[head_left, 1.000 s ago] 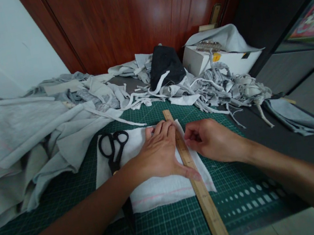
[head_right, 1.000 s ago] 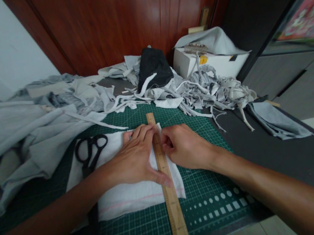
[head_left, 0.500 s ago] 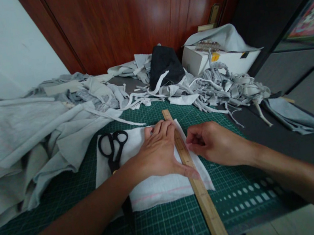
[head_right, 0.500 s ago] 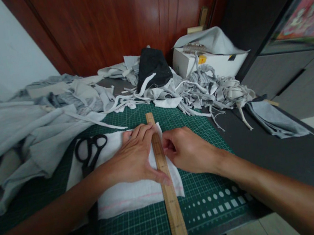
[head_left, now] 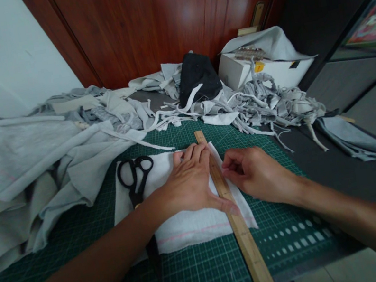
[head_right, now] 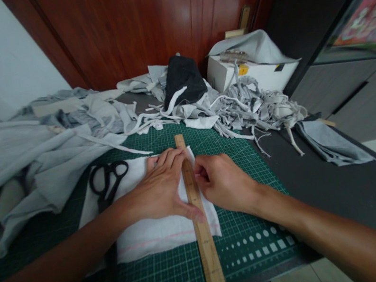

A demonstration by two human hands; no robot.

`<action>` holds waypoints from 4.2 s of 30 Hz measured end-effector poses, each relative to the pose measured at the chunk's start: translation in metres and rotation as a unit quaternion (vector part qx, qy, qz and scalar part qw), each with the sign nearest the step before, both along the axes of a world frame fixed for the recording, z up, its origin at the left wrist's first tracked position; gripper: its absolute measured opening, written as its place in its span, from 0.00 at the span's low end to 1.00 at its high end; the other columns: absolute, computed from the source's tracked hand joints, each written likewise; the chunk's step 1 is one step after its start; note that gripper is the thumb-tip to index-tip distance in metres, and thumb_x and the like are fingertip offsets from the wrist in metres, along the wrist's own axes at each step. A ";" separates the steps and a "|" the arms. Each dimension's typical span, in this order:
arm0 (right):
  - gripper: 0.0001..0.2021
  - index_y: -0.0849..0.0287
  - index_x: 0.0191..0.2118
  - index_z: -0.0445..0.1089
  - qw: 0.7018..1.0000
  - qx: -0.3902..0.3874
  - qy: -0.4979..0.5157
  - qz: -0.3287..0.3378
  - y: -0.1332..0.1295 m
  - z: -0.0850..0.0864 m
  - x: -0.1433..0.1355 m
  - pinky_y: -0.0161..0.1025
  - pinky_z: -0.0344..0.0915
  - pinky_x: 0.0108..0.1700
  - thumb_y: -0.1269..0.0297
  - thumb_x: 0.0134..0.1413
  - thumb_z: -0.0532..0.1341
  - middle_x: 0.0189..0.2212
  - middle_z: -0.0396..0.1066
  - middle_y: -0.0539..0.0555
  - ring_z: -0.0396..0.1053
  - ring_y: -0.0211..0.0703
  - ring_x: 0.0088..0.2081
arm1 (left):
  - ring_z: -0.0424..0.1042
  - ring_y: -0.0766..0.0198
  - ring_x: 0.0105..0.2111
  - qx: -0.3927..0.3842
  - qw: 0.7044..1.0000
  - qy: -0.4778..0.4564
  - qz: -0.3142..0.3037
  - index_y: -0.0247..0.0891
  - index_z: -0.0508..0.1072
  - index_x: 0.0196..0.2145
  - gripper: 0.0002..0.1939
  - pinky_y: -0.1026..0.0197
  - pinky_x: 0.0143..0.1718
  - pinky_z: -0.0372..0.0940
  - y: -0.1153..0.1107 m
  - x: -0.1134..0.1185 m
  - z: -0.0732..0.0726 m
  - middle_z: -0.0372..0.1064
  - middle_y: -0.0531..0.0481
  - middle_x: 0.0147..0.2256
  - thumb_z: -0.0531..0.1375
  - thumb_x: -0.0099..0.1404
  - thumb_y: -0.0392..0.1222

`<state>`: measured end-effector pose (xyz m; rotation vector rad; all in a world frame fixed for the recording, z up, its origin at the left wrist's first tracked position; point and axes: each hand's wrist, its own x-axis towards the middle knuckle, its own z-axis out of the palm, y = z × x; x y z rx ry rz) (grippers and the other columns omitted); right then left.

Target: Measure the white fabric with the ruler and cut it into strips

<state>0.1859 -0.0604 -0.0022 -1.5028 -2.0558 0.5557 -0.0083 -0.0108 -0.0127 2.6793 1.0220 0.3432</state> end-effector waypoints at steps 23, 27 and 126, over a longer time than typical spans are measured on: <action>0.09 0.56 0.29 0.71 0.988 -0.147 0.023 0.038 -0.068 0.012 0.005 0.36 0.49 0.20 0.71 0.61 0.61 0.19 0.65 0.46 0.57 0.35 0.19 | 0.56 0.33 0.67 -0.002 1.000 0.018 0.008 0.35 0.57 0.68 0.63 0.35 0.64 0.50 0.001 0.004 0.000 0.57 0.29 0.68 0.65 0.44 0.79; 0.08 0.56 0.31 0.74 0.988 -0.141 0.049 0.040 -0.062 0.012 0.011 0.35 0.50 0.21 0.71 0.61 0.61 0.20 0.65 0.45 0.57 0.35 0.20 | 0.56 0.32 0.67 -0.006 1.000 0.023 0.002 0.35 0.57 0.68 0.64 0.35 0.65 0.50 0.002 0.003 0.002 0.56 0.28 0.68 0.65 0.44 0.79; 0.16 0.58 0.24 0.75 0.972 -0.076 -0.221 -0.030 0.010 0.025 -0.029 0.38 0.57 0.26 0.56 0.60 0.67 0.22 0.76 0.57 0.72 0.43 0.25 | 0.72 0.41 0.52 0.044 0.981 0.128 0.140 0.37 0.77 0.49 0.20 0.43 0.52 0.68 -0.037 -0.063 0.058 0.69 0.37 0.49 0.67 0.61 0.48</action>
